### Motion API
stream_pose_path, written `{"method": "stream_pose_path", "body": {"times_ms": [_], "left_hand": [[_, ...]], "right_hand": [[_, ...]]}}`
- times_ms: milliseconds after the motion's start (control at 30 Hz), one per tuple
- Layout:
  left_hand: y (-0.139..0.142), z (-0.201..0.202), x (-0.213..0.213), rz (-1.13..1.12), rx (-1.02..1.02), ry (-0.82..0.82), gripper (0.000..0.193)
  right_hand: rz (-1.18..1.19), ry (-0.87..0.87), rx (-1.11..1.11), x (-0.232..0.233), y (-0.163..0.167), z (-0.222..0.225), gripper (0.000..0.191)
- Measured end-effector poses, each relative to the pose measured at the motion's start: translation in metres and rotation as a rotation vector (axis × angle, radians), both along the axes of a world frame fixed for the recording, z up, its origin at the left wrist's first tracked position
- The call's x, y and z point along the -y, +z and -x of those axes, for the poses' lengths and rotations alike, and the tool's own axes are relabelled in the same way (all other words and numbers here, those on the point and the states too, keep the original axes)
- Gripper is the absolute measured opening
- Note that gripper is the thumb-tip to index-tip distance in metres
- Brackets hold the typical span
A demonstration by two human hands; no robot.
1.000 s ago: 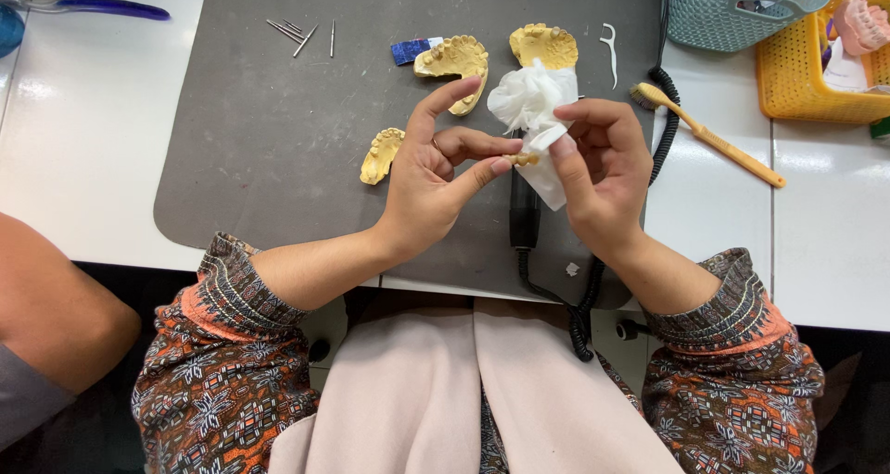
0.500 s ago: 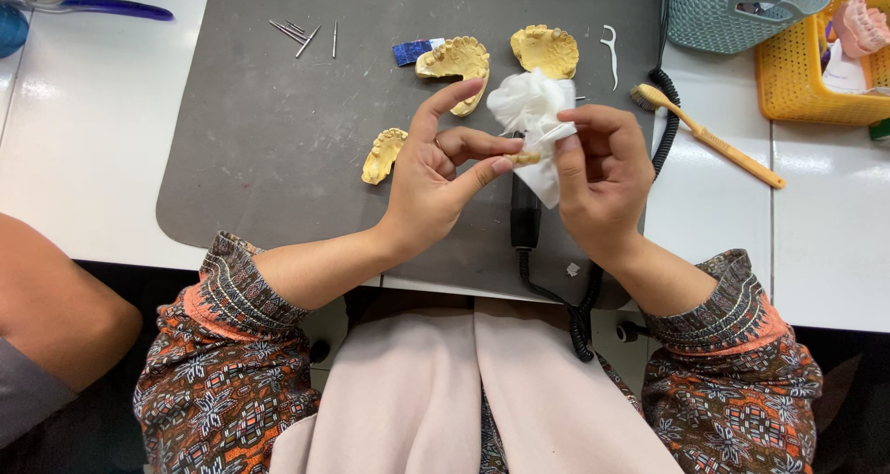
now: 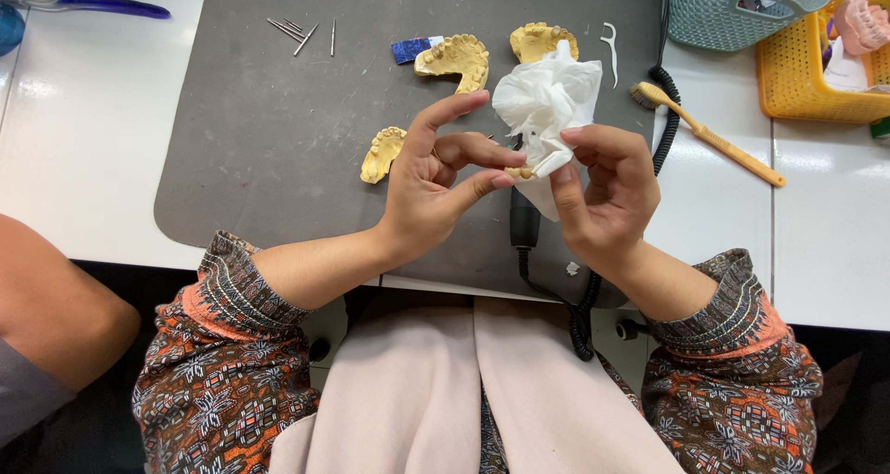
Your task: The person uses a rotary tool with a polishing attachment to smooth and polish small dental cast pieces. They hold the cast in one hand and the tool in the other, rotating the piece to access different surfaces. The person occasionally wipes the cast with a tissue and switches between different cast pieces on the workbench.
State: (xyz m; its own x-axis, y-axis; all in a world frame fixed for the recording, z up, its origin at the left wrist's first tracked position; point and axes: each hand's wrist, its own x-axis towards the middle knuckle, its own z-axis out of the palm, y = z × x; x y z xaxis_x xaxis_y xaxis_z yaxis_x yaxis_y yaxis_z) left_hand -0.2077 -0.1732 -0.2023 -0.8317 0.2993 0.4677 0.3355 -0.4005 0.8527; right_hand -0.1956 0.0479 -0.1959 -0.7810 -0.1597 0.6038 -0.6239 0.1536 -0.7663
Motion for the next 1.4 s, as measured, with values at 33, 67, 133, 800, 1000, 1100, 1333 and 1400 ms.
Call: {"method": "stream_pose_path", "body": {"times_ms": [33,67,133,800,1000,1100,1333,1400], "left_hand": [[0.0,0.0,0.0,0.007,-0.016,0.003,0.067],[0.0,0.0,0.0,0.015,-0.032,0.005,0.067],[0.001,-0.001,0.001,0.03,-0.064,0.014,0.064],[-0.001,0.002,0.003,0.119,-0.265,0.106,0.1],[-0.001,0.004,0.004,0.125,-0.302,0.097,0.104],[0.0,0.003,0.006,0.157,-0.341,0.14,0.106],[-0.003,0.002,-0.003,0.258,-0.457,0.273,0.108],[-0.004,0.004,-0.005,0.28,-0.471,0.287,0.108]], "right_hand": [[-0.003,0.015,-0.001,0.0,0.0,-0.001,0.03],[-0.006,0.031,-0.003,0.001,0.001,-0.001,0.03],[0.0,0.072,0.008,0.002,0.002,-0.002,0.033],[0.154,0.217,0.314,-0.002,0.009,-0.003,0.02],[0.182,0.244,0.228,-0.005,0.005,-0.005,0.025],[0.178,0.233,0.167,-0.005,0.002,-0.006,0.026],[0.075,0.183,0.114,0.005,-0.009,-0.002,0.026],[0.102,0.15,0.162,0.008,-0.01,-0.002,0.024]]}}
